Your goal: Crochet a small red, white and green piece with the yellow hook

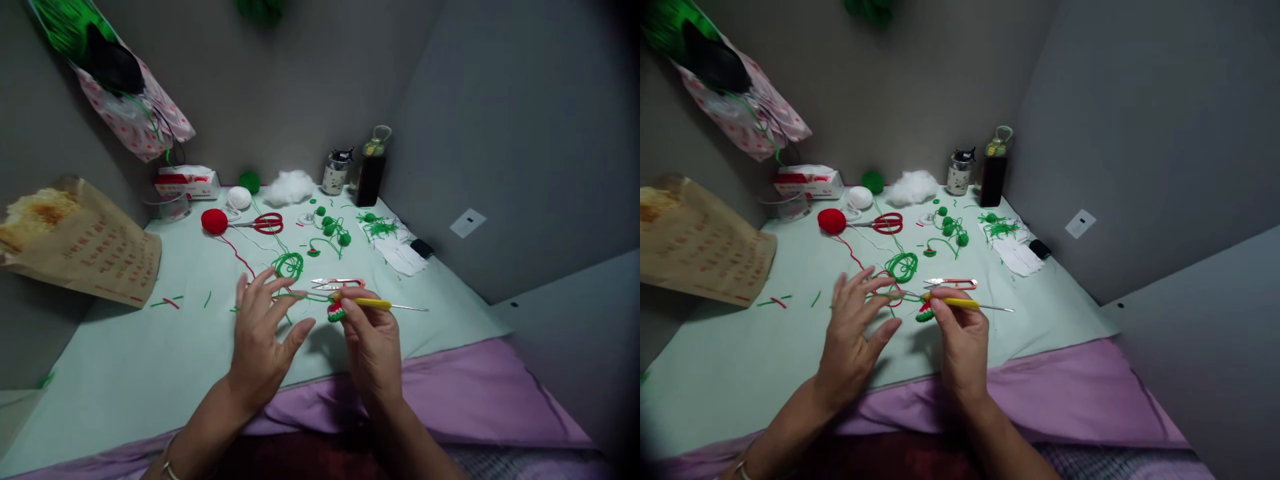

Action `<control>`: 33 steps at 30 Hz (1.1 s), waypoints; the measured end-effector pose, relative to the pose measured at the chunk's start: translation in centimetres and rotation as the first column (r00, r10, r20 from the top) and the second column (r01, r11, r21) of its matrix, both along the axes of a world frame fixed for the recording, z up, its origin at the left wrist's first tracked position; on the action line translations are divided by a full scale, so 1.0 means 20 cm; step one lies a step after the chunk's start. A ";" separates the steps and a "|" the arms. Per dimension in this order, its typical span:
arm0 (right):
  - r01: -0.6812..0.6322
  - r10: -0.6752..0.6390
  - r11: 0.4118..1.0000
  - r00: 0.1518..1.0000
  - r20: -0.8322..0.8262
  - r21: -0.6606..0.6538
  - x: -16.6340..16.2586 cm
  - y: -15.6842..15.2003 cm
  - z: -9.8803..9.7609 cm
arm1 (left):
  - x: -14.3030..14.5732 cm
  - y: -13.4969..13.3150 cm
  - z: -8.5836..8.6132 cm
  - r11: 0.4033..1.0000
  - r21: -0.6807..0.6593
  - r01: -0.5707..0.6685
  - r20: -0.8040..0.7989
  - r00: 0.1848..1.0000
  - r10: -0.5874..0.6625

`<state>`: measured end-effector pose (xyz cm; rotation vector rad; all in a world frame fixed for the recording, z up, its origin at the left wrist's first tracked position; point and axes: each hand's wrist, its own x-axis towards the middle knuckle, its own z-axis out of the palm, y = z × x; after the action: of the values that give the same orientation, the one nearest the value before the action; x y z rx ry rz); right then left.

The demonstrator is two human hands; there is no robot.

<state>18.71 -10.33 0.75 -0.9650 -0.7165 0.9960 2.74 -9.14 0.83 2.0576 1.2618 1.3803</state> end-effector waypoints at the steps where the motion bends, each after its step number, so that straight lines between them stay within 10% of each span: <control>1: 0.002 -0.002 1.000 1.000 0.019 0.002 0.00 0.00 -0.01 | 0.02 -0.01 0.00 0.995 -0.099 0.031 0.094 0.995 -0.021; 9: -0.132 0.123 0.990 0.977 0.175 0.040 -0.01 -0.01 -0.04 | 0.14 -0.07 0.05 0.829 -0.462 0.316 0.667 0.740 0.090; 28: -0.203 0.218 0.975 0.946 0.240 -0.087 0.04 0.00 0.01 | 0.09 -0.05 0.06 0.805 -0.503 0.316 0.597 0.800 0.059; 33: -0.232 0.246 0.969 0.923 0.296 -0.080 0.04 -0.01 0.03 | 0.09 -0.05 0.03 0.924 -0.366 0.113 0.438 0.897 0.064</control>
<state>19.47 -10.51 1.25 -1.1010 -1.0946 1.0904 4.63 -10.06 1.48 1.3893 1.1800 1.3572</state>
